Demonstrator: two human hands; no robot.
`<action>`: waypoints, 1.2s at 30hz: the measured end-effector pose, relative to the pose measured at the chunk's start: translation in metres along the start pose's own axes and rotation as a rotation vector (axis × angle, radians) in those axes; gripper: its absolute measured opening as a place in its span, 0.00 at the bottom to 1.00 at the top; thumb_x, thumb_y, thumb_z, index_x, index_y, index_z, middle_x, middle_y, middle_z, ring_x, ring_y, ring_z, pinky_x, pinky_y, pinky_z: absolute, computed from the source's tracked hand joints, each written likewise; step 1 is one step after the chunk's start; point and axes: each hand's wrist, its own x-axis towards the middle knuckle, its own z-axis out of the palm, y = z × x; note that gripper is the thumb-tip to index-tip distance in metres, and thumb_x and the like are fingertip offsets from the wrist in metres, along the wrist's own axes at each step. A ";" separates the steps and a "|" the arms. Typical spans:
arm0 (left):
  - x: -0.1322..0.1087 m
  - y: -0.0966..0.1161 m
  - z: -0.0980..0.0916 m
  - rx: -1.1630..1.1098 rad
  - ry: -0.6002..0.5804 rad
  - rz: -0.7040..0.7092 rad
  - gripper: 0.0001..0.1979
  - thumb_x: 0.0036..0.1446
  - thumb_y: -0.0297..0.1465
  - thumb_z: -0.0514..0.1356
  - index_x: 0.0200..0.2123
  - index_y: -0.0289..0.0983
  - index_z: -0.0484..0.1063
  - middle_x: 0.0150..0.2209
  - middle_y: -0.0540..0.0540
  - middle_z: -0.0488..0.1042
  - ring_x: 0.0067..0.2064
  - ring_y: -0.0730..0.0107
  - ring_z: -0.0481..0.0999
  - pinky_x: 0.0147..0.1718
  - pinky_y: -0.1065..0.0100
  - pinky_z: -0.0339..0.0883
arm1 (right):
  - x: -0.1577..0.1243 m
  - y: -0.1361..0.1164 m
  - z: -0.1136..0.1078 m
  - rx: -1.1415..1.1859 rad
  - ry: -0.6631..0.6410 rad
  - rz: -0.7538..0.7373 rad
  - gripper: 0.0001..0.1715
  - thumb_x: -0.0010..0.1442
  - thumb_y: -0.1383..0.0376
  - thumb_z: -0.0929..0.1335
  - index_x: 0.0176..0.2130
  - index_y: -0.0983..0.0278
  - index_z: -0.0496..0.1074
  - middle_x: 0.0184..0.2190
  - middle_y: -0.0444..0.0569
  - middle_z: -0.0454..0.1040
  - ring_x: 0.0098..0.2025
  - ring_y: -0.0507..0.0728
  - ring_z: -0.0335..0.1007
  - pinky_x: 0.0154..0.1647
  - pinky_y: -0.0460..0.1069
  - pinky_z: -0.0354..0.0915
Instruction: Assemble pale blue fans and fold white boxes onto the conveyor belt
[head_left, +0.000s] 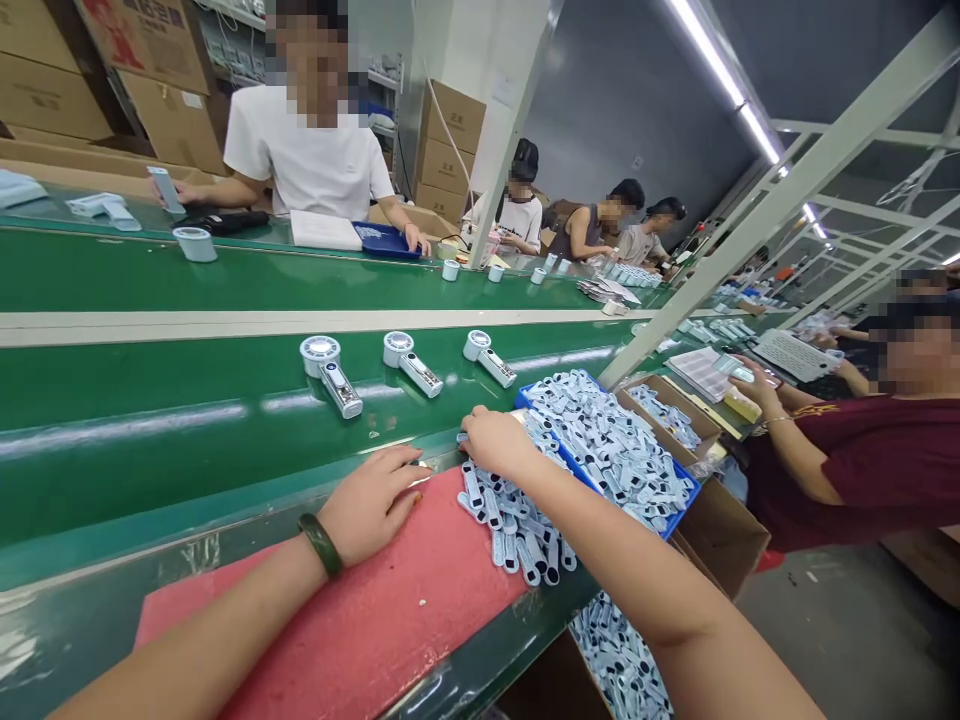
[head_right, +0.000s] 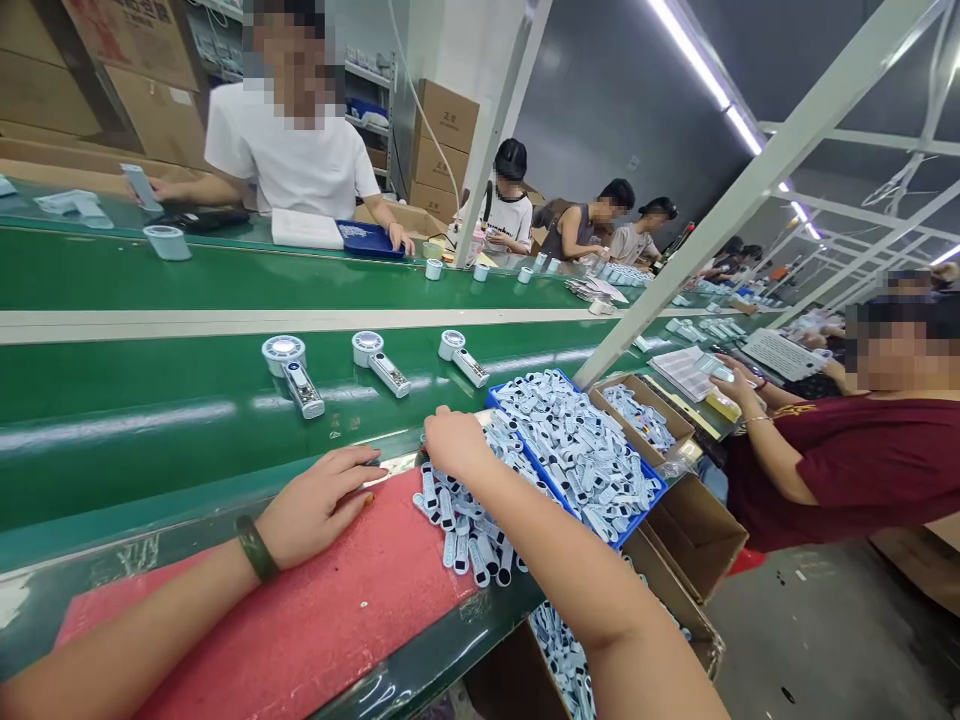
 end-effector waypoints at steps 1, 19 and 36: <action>0.000 0.001 0.000 -0.004 0.001 -0.001 0.18 0.67 0.30 0.48 0.53 0.39 0.74 0.60 0.40 0.70 0.62 0.54 0.67 0.61 0.47 0.66 | -0.002 -0.002 0.001 0.006 0.004 0.003 0.12 0.66 0.63 0.67 0.46 0.68 0.74 0.46 0.56 0.74 0.42 0.60 0.76 0.43 0.53 0.69; -0.002 0.000 -0.007 -0.008 -0.013 -0.039 0.19 0.65 0.35 0.50 0.52 0.42 0.76 0.58 0.43 0.73 0.60 0.52 0.71 0.59 0.48 0.68 | -0.088 0.072 -0.002 0.297 0.204 -0.107 0.10 0.66 0.68 0.68 0.49 0.62 0.72 0.53 0.51 0.73 0.53 0.57 0.72 0.52 0.52 0.69; 0.000 -0.003 -0.007 -0.019 -0.007 -0.049 0.20 0.65 0.40 0.50 0.51 0.42 0.76 0.59 0.43 0.73 0.60 0.53 0.71 0.60 0.50 0.68 | -0.116 0.066 0.015 0.194 0.311 -0.026 0.14 0.69 0.67 0.65 0.52 0.59 0.74 0.54 0.51 0.74 0.56 0.61 0.66 0.58 0.58 0.64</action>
